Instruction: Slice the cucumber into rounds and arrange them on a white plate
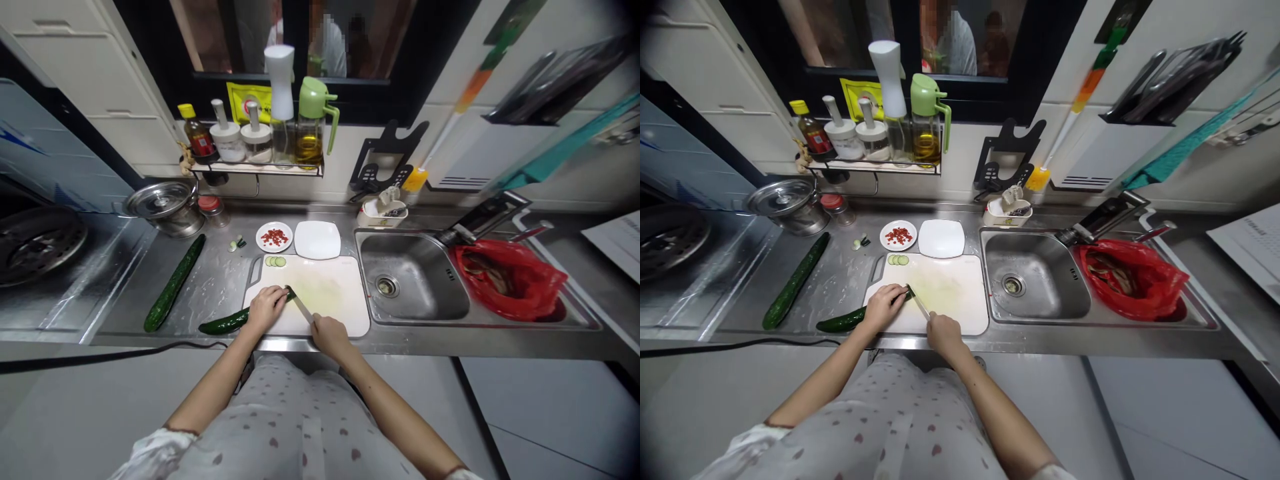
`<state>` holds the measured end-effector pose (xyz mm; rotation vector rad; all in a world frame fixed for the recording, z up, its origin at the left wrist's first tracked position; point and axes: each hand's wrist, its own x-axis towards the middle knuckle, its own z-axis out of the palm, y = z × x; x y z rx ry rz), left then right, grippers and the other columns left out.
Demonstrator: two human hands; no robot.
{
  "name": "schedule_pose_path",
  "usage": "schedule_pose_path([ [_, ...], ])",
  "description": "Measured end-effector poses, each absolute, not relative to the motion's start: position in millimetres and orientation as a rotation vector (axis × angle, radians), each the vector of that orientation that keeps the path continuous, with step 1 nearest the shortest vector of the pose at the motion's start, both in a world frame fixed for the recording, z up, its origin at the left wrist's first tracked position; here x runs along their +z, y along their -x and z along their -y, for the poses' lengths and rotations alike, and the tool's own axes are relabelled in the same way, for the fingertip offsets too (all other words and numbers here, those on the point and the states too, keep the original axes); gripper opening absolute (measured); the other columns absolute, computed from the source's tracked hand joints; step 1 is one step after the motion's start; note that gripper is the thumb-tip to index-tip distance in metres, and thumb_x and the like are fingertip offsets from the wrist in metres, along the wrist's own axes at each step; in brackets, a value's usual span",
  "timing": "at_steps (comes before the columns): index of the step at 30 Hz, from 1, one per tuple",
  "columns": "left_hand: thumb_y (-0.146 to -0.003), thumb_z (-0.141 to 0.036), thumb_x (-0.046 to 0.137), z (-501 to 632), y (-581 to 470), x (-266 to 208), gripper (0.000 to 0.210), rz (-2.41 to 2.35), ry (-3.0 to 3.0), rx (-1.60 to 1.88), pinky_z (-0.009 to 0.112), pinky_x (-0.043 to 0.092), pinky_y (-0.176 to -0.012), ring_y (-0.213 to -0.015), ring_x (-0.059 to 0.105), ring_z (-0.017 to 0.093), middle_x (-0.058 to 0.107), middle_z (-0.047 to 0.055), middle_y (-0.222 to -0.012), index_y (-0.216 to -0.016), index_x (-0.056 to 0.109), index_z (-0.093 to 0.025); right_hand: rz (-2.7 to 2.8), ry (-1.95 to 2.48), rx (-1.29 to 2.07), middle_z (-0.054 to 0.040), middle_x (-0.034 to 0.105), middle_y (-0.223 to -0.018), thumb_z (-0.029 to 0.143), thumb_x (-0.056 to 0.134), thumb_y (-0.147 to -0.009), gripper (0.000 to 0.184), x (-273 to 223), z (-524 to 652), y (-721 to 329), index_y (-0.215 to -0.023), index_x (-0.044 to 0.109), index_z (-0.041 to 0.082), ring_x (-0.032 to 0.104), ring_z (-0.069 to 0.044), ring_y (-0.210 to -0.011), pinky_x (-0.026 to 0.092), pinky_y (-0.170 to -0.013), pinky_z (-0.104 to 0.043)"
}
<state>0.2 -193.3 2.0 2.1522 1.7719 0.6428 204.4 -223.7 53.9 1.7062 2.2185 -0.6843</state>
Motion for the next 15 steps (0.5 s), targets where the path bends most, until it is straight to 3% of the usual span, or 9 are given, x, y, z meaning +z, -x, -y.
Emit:
schedule_pose_path([
  [6,-0.091,-0.035,0.048,192,0,9,0.025,-1.831,-2.04,0.657,0.03,0.047,-0.088,-0.099,0.061,0.018,0.069,0.002,-0.105,-0.105,0.067,-0.027,-2.191,-1.799,-0.481,-0.0093,0.068,-0.089,0.023,0.032,-0.096,0.029,60,216,-211,-0.111,0.056,0.021,0.063,-0.02,-0.085,0.036,-0.07,-0.028],
  [15,-0.091,-0.031,0.044,190,8,6,0.027,-1.961,-1.857,0.788,0.034,0.046,-0.09,-0.1,0.061,0.022,0.068,0.004,-0.108,-0.106,0.065,-0.024,-2.222,-1.965,-0.325,-0.0098,0.064,-0.102,0.023,0.044,-0.091,0.035,65,207,-225,-0.125,0.053,0.023,0.055,-0.02,-0.096,0.031,-0.08,-0.03],
])
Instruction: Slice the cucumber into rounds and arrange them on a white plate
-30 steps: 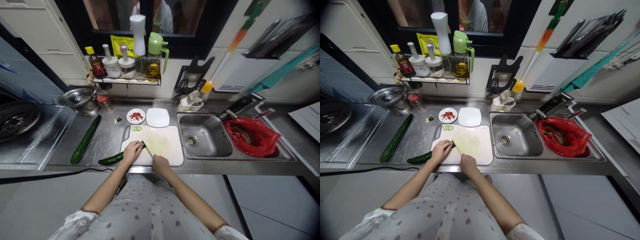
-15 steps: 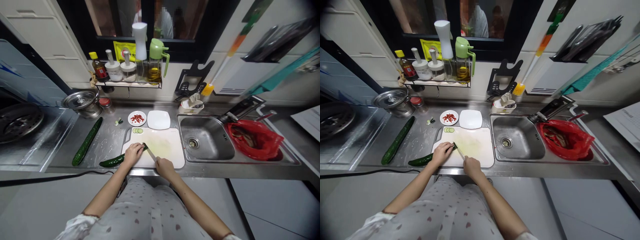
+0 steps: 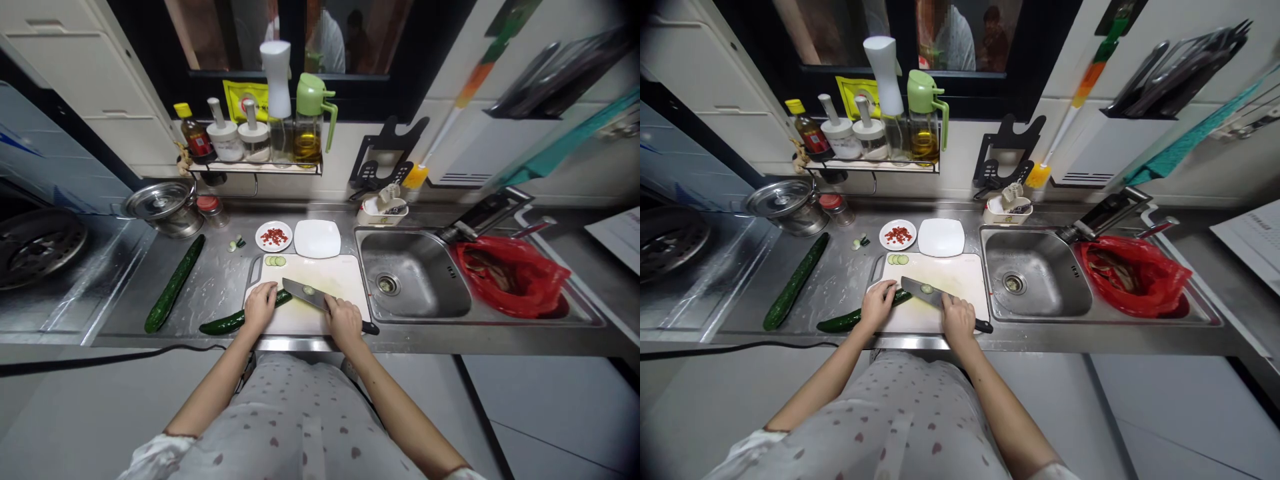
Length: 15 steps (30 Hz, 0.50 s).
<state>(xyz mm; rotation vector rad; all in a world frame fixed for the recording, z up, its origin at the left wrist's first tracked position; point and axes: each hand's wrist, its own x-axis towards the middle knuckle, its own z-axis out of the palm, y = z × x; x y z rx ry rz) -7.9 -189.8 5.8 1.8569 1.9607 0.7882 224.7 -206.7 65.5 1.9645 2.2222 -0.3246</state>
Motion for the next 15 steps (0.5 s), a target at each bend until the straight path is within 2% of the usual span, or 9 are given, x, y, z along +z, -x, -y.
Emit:
schedule_pose_path([
  [7,-0.09,-0.034,0.047,185,0,25,0.029,-1.929,-1.862,0.978,0.037,0.042,-0.097,-0.108,0.055,0.022,0.064,0.007,-0.112,-0.111,0.063,-0.023,-2.317,-1.96,-0.274,-0.0118,0.062,-0.102,0.025,0.05,-0.088,0.045,60,208,-228,-0.132,0.049,0.02,0.05,-0.024,-0.097,0.029,-0.082,-0.033],
  [11,-0.087,-0.039,0.054,177,-16,43,0.03,-1.698,-2.055,0.825,0.037,0.038,-0.101,-0.109,0.053,0.021,0.063,0.006,-0.112,-0.11,0.065,-0.025,-2.367,-1.929,-0.232,-0.0118,0.061,-0.1,0.024,0.049,-0.089,0.045,61,208,-226,-0.133,0.049,0.02,0.049,-0.024,-0.094,0.028,-0.081,-0.033],
  [15,-0.083,-0.046,0.058,169,-31,55,0.033,-1.632,-2.093,0.621,0.05,0.023,-0.11,-0.114,0.05,0.025,0.062,0.005,-0.114,-0.11,0.065,-0.028,-2.418,-1.902,-0.197,-0.0113,0.061,-0.099,0.023,0.044,-0.091,0.043,62,208,-225,-0.134,0.049,0.021,0.048,-0.023,-0.092,0.027,-0.08,-0.034],
])
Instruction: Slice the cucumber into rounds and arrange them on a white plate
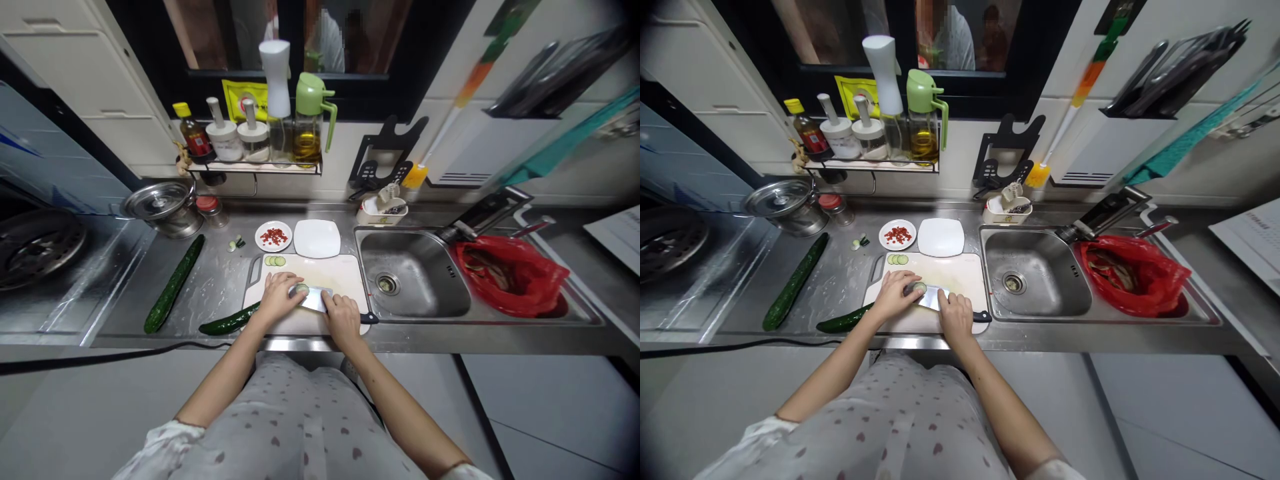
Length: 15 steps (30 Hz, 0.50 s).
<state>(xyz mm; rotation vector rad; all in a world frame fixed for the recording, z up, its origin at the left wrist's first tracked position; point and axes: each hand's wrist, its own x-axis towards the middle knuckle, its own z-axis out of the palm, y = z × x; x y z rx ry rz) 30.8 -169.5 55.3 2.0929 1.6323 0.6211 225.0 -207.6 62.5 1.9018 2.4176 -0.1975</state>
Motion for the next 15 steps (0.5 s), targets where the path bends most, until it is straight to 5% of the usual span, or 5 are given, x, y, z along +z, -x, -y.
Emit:
schedule_pose_path([
  [4,-0.08,-0.039,0.063,163,-38,61,0.025,-1.607,-2.056,0.545,0.054,0.02,-0.11,-0.113,0.052,0.026,0.063,0.005,-0.112,-0.101,0.067,-0.028,-2.418,-1.903,-0.198,-0.0117,0.06,-0.099,0.023,0.045,-0.09,0.043,63,207,-227,-0.134,0.049,0.021,0.048,-0.023,-0.093,0.028,-0.08,-0.034],
  [9,-0.079,-0.026,0.061,157,-44,61,0.012,-1.566,-1.999,0.646,0.039,0.039,-0.096,-0.1,0.057,0.021,0.067,0.003,-0.097,-0.088,0.068,-0.024,-2.389,-1.926,-0.198,-0.0113,0.061,-0.099,0.025,0.047,-0.09,0.043,60,205,-233,-0.133,0.049,0.021,0.048,-0.023,-0.093,0.028,-0.08,-0.034],
  [15,-0.081,-0.029,0.058,143,-36,43,0.013,-1.831,-1.591,0.812,0.028,0.046,-0.073,-0.073,0.06,0.015,0.067,-0.001,-0.078,-0.09,0.066,-0.023,-2.277,-2.024,-0.193,-0.0095,0.062,-0.099,0.027,0.054,-0.087,0.044,55,207,-252,-0.13,0.051,0.021,0.05,-0.023,-0.094,0.028,-0.08,-0.032],
])
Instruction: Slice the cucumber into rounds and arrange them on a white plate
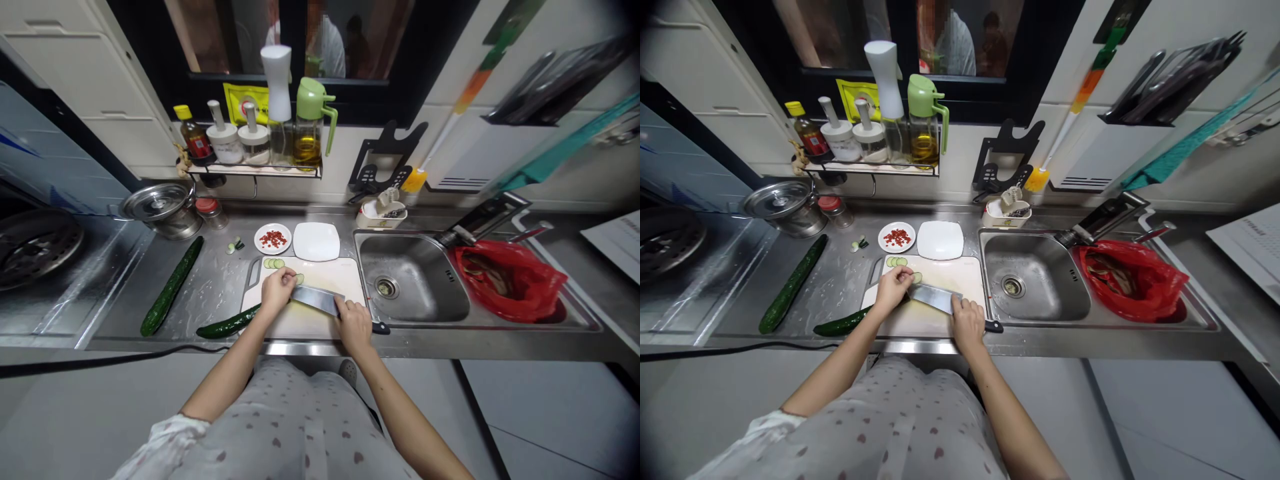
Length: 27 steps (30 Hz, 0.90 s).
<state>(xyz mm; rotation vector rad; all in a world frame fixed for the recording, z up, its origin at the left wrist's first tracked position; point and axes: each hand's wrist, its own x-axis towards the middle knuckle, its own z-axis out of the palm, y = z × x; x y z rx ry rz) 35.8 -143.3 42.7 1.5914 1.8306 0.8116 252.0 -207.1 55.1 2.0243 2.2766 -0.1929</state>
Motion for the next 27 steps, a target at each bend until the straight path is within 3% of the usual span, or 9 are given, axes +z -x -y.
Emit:
schedule_pose_path([
  [9,-0.073,-0.022,0.062,102,-20,1,0.018,-2.076,-1.237,0.783,0.025,0.045,-0.071,-0.074,0.062,0.014,0.07,0.0,-0.079,-0.09,0.067,-0.022,-2.144,-2.18,-0.197,-0.0069,0.065,-0.099,0.024,0.055,-0.084,0.042,49,211,-272,-0.126,0.055,0.022,0.054,-0.021,-0.094,0.03,-0.081,-0.03],
  [27,-0.081,-0.018,0.051,73,-10,-12,0.026,-2.229,-1.645,0.532,0.034,0.041,-0.083,-0.096,0.058,0.025,0.069,0.009,-0.095,-0.1,0.068,-0.024,-2.117,-2.241,-0.268,-0.0051,0.066,-0.098,0.022,0.056,-0.083,0.042,51,214,-276,-0.124,0.056,0.024,0.056,-0.019,-0.093,0.032,-0.082,-0.028],
])
